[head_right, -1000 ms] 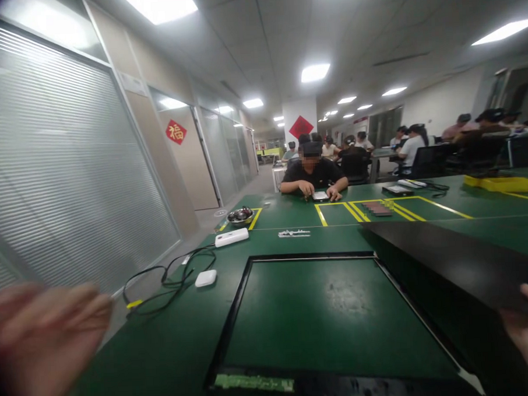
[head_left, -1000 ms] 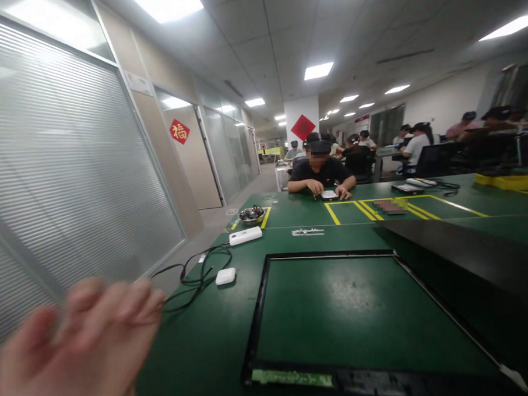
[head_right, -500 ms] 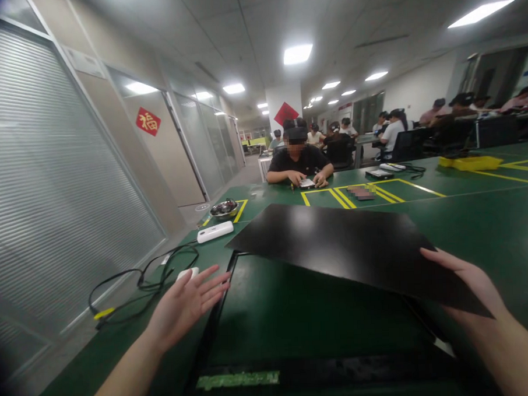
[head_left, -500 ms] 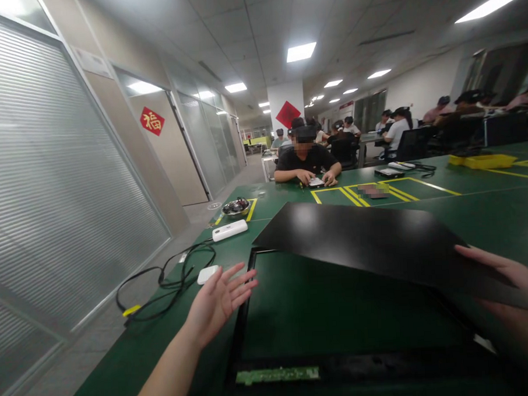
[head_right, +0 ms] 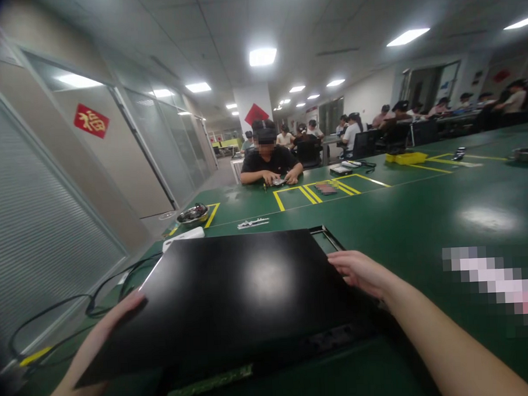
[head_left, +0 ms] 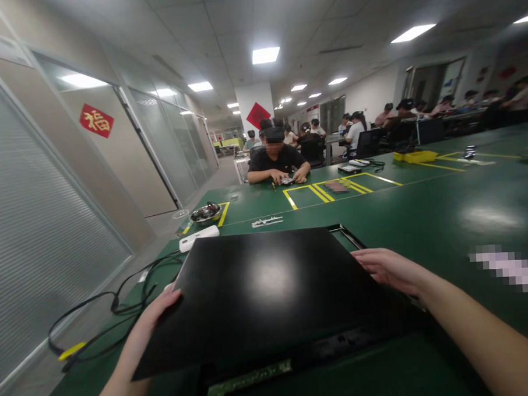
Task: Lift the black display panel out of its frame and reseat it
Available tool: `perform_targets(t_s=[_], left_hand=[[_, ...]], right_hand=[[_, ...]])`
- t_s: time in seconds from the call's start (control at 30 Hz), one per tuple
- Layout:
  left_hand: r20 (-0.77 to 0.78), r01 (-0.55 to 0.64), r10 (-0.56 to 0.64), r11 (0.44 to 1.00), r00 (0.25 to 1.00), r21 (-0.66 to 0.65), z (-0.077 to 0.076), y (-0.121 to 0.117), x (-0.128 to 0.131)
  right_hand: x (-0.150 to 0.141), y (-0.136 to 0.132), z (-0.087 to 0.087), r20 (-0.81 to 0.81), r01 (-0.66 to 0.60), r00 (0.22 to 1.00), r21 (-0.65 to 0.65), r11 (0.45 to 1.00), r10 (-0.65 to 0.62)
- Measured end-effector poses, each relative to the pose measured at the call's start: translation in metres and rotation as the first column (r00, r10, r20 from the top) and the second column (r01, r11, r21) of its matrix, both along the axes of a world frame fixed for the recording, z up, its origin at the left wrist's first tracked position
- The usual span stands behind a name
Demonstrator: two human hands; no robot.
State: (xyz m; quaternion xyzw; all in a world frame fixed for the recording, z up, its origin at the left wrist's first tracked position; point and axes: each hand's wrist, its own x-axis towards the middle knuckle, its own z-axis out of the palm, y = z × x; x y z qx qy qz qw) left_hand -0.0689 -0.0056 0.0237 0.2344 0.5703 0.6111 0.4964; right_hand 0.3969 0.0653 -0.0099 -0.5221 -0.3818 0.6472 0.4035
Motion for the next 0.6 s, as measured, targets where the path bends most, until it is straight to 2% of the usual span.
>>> perform_targets(t_s=[0.17,0.3,0.5,0.6], left_hand=[[-0.032,0.089,-0.089,0.996,0.995,0.008,-0.011,0.005,0.008],[0.029,0.102,-0.102,0.995,0.994,-0.011,-0.01,-0.003,0.028],[0.005,0.118,-0.118,0.991,0.993,-0.065,0.004,-0.013,0.047],[-0.037,0.075,-0.078,0.993,0.996,-0.094,0.005,-0.012,0.047]], right_hand=[[0.007,0.0,0.01,0.208,0.145,0.966,0.053,0.988,-0.152],[0.015,0.004,0.012,0.343,0.214,0.908,0.109,0.971,-0.238],[0.02,0.012,0.0,0.419,0.21,0.873,0.136,0.968,-0.249],[0.02,0.016,-0.007,0.456,0.177,0.852,0.209,0.962,-0.256]])
